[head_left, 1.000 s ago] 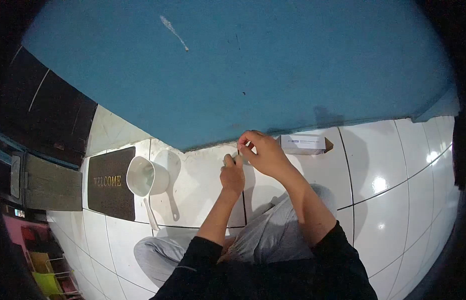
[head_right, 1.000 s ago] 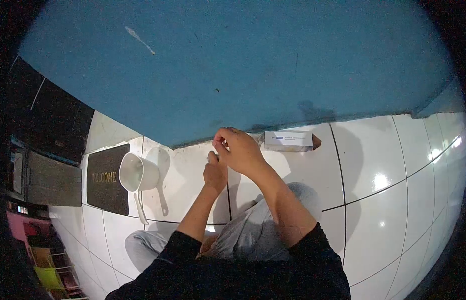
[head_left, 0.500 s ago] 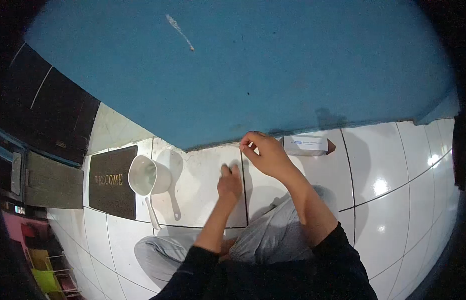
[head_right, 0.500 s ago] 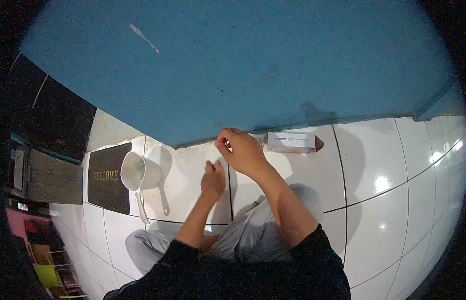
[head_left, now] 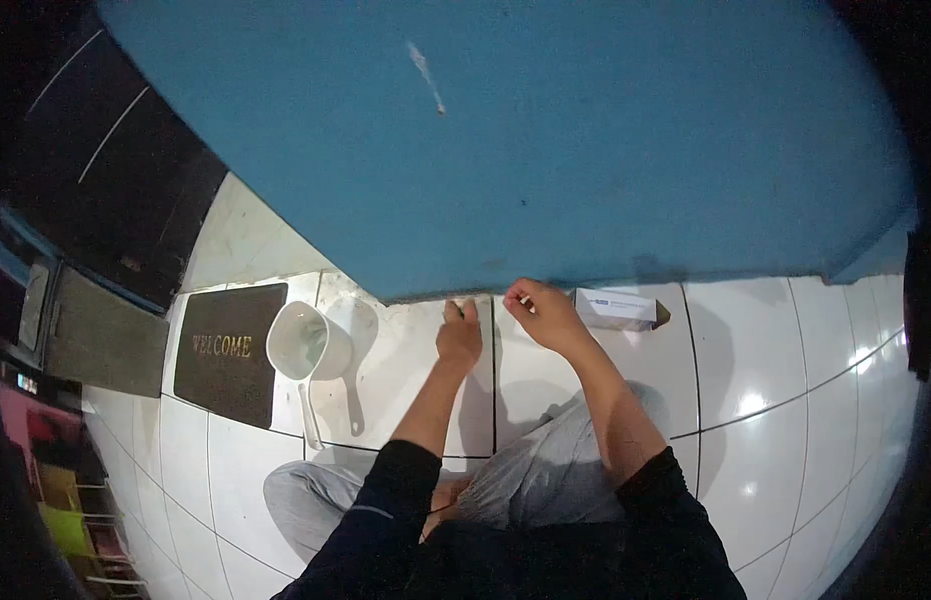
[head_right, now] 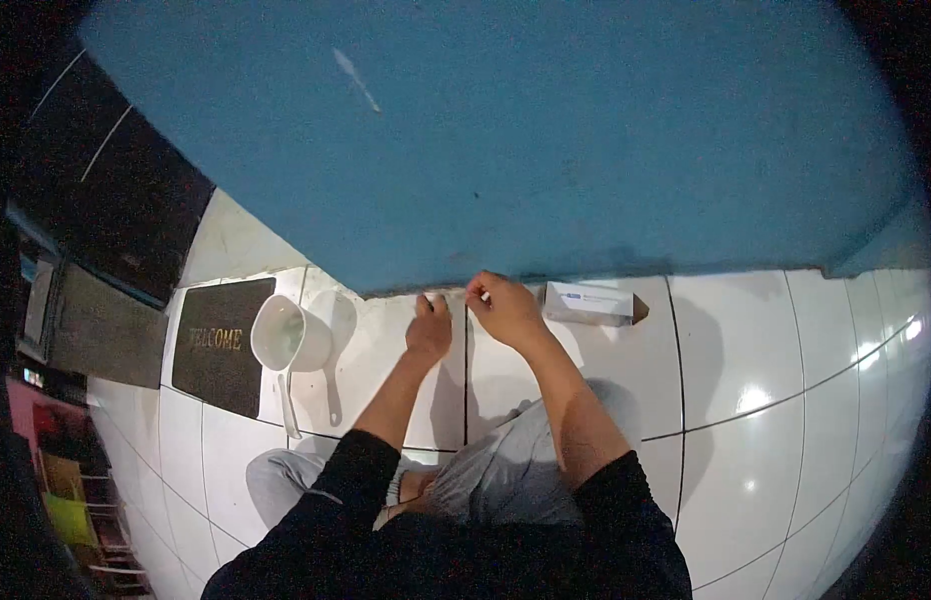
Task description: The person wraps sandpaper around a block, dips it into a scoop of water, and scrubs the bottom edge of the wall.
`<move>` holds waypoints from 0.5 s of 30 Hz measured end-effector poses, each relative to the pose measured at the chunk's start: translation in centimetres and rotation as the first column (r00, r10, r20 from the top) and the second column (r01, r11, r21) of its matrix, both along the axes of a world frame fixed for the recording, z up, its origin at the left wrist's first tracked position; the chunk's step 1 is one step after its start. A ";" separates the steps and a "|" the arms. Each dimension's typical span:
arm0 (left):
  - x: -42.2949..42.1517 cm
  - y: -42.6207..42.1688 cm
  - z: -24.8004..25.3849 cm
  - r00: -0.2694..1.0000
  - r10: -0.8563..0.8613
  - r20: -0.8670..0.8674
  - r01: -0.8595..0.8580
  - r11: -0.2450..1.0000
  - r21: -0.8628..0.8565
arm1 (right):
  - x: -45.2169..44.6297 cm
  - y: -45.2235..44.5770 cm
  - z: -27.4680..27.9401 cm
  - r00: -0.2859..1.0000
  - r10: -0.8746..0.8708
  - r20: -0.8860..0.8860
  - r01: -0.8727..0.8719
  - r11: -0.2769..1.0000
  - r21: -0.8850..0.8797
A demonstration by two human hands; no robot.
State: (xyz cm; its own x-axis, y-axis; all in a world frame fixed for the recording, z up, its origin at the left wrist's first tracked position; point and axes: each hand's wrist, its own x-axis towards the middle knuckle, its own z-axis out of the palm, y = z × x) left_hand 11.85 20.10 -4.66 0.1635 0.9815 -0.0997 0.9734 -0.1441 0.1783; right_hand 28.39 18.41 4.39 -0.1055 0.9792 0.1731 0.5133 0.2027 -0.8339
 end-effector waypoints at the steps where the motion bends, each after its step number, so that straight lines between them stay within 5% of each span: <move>1: -0.1 -1.0 0.9 0.999 0.010 -0.033 -0.010 1.000 -0.018 | 0.1 -0.2 0.1 1.000 -0.015 -0.019 0.015 1.000 0.006; 2: -0.3 -2.1 1.7 0.997 0.036 -0.061 -0.044 0.988 -0.146 | 0.1 -0.3 0.1 1.000 0.002 -0.019 -0.001 1.000 0.023; 5: -2.6 -6.4 2.5 0.998 0.025 0.052 -0.019 0.994 -0.110 | 0.0 -0.6 -0.5 1.000 -0.011 0.004 0.011 1.000 -0.008; 9: -7.2 -8.9 -0.8 0.949 0.051 0.310 -0.091 0.989 0.118 | 0.0 -1.9 -0.4 0.994 0.032 0.107 -0.028 0.999 -0.044; 10: -8.4 -9.9 1.1 0.630 0.314 0.710 -0.156 0.947 -0.281 | -0.2 -2.5 -0.5 0.990 0.076 0.115 -0.065 0.993 -0.097; 11: -9.4 -10.8 2.9 0.140 0.603 0.785 0.019 0.792 -0.611 | -0.6 -2.9 -0.8 0.988 0.087 0.126 -0.077 0.994 -0.082; 12: -10.4 -11.5 3.9 0.125 0.592 0.796 0.014 0.801 -0.598 | -1.1 -3.2 -1.1 0.985 0.114 0.131 -0.102 0.990 -0.093; 14: -11.9 -13.0 5.1 -0.508 0.607 0.611 0.302 0.790 -0.534 | -2.6 -4.0 -0.9 0.974 0.203 0.097 -0.193 0.975 -0.109; 15: -12.2 -13.5 6.4 -0.583 0.615 0.531 0.336 0.777 -0.532 | -3.9 -4.4 -0.9 0.970 0.242 0.031 -0.235 0.961 -0.145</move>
State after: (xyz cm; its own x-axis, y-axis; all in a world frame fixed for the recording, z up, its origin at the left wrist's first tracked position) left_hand -0.38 6.60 1.74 0.3080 0.8766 -0.3697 -0.7474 0.4634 0.4761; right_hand 24.51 13.97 3.53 -0.3441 0.9386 0.0256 0.5043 0.2077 -0.8382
